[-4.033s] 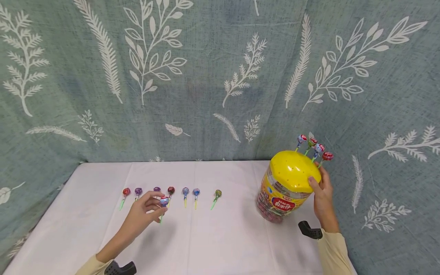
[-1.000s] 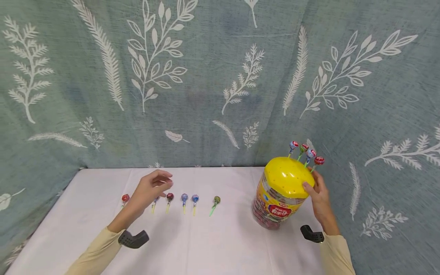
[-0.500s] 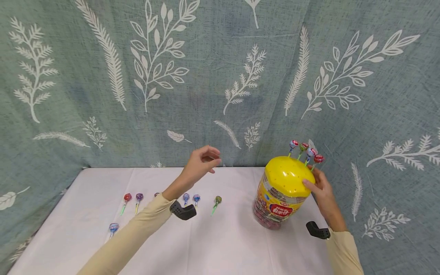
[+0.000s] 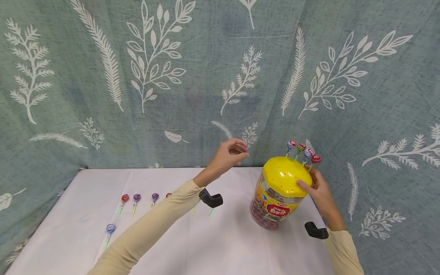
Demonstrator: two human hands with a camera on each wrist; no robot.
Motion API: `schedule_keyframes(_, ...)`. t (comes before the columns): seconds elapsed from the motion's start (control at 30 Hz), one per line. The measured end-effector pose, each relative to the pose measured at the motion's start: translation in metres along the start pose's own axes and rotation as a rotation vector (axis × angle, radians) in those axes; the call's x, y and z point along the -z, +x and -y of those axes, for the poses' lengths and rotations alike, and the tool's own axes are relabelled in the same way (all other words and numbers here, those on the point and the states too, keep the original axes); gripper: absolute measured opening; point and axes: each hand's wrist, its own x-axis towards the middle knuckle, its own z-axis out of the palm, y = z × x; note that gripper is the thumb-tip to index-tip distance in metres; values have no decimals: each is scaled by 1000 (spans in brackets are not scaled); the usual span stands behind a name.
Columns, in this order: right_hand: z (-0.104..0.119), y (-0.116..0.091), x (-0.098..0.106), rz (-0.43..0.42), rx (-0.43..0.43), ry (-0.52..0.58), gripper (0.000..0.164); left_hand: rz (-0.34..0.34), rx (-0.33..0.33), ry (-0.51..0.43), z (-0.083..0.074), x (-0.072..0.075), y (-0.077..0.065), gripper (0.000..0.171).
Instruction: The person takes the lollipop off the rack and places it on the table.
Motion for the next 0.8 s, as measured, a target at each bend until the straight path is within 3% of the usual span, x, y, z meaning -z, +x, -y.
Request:
schedule_keyframes(0.37, -4, 2, -1, 7, 14, 102, 50, -4, -76, 10, -2, -35, 26, 22)
schedule_keyframes(0.8, -9, 5, -2, -2, -36, 88, 56, 3, -20, 45, -7, -84, 58, 27)
